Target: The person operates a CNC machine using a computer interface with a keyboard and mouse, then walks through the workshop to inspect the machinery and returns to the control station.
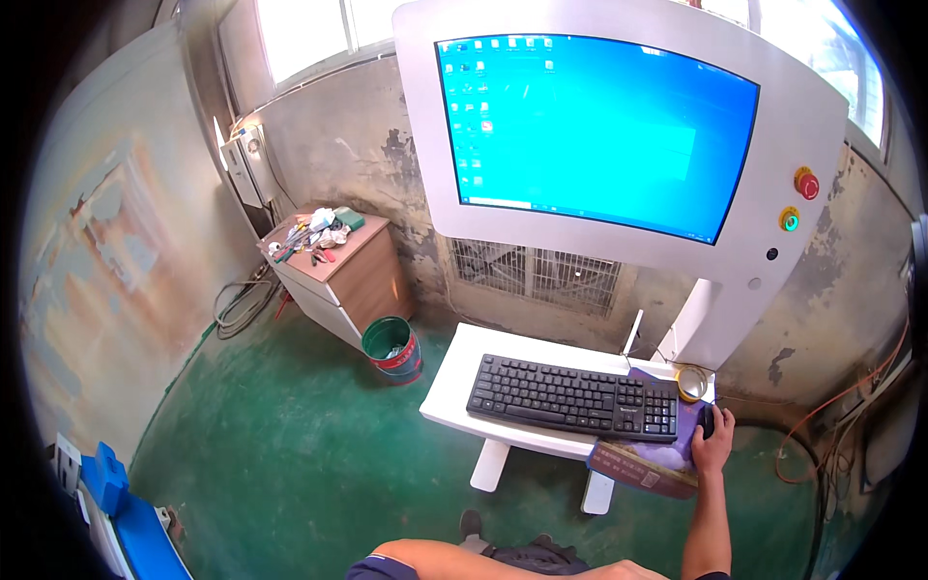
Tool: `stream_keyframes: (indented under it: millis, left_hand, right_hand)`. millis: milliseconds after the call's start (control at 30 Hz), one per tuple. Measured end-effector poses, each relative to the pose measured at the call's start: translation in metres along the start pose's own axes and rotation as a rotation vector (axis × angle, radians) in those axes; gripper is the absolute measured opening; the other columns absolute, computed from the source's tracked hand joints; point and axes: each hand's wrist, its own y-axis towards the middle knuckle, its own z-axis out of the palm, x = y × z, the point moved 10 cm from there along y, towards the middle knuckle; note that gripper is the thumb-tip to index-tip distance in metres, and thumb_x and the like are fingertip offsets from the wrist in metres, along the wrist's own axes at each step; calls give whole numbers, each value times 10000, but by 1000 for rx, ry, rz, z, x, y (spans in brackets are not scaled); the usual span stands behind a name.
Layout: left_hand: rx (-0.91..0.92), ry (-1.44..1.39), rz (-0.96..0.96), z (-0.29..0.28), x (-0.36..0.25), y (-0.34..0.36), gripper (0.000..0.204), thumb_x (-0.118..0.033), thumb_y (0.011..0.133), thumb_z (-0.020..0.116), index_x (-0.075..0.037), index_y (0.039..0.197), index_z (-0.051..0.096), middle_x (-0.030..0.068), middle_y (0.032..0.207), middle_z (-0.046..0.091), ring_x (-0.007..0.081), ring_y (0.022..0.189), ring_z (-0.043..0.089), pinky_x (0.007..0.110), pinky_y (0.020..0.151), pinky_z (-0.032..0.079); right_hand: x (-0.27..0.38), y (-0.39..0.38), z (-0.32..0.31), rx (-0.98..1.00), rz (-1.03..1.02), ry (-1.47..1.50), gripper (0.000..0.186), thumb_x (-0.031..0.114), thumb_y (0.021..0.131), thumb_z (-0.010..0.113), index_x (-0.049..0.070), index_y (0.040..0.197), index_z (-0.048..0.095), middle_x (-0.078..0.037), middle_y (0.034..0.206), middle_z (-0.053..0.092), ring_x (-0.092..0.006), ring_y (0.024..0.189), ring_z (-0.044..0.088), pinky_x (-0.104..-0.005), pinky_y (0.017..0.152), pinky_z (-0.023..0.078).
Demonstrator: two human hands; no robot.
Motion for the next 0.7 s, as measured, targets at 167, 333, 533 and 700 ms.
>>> stream_keyframes:
  millis: [167, 333, 533, 700]
  left_hand:
    - [37, -14, -27, -5, 6, 0, 153, -110, 868, 647, 27, 937, 650, 121, 811, 633, 242, 689, 613, 334, 580, 460]
    - [59, -92, -39, -6, 16, -1, 165, -111, 861, 663, 22, 957, 645, 105, 789, 622, 210, 656, 596, 324, 552, 446]
    - [80, -137, -66, -7, 21, -1, 175, -115, 859, 671, 22, 964, 643, 96, 763, 609, 201, 631, 584, 318, 539, 439]
    - [69, -171, -84, -7, 27, 0, 174, -112, 859, 671, 24, 963, 642, 99, 755, 606, 203, 623, 582, 320, 532, 437]
  right_hand:
    - [17, -1, -1, 17, -82, 31, 482, 87, 705, 670, 56, 1180, 598, -202, 1297, 487, -381, 1181, 491, -415, 1001, 411]
    - [27, -3, -2, -11, -140, 33, 439, 76, 700, 650, 39, 1137, 621, -176, 1271, 514, -357, 1161, 514, -397, 996, 420]
    - [26, -3, -5, -23, -127, -13, 454, 77, 689, 619, 50, 1141, 627, -190, 1276, 516, -374, 1139, 519, -418, 975, 425]
    - [27, -4, -5, -43, -149, -22, 451, 76, 690, 619, 52, 1141, 629, -187, 1276, 518, -370, 1131, 523, -420, 973, 426]
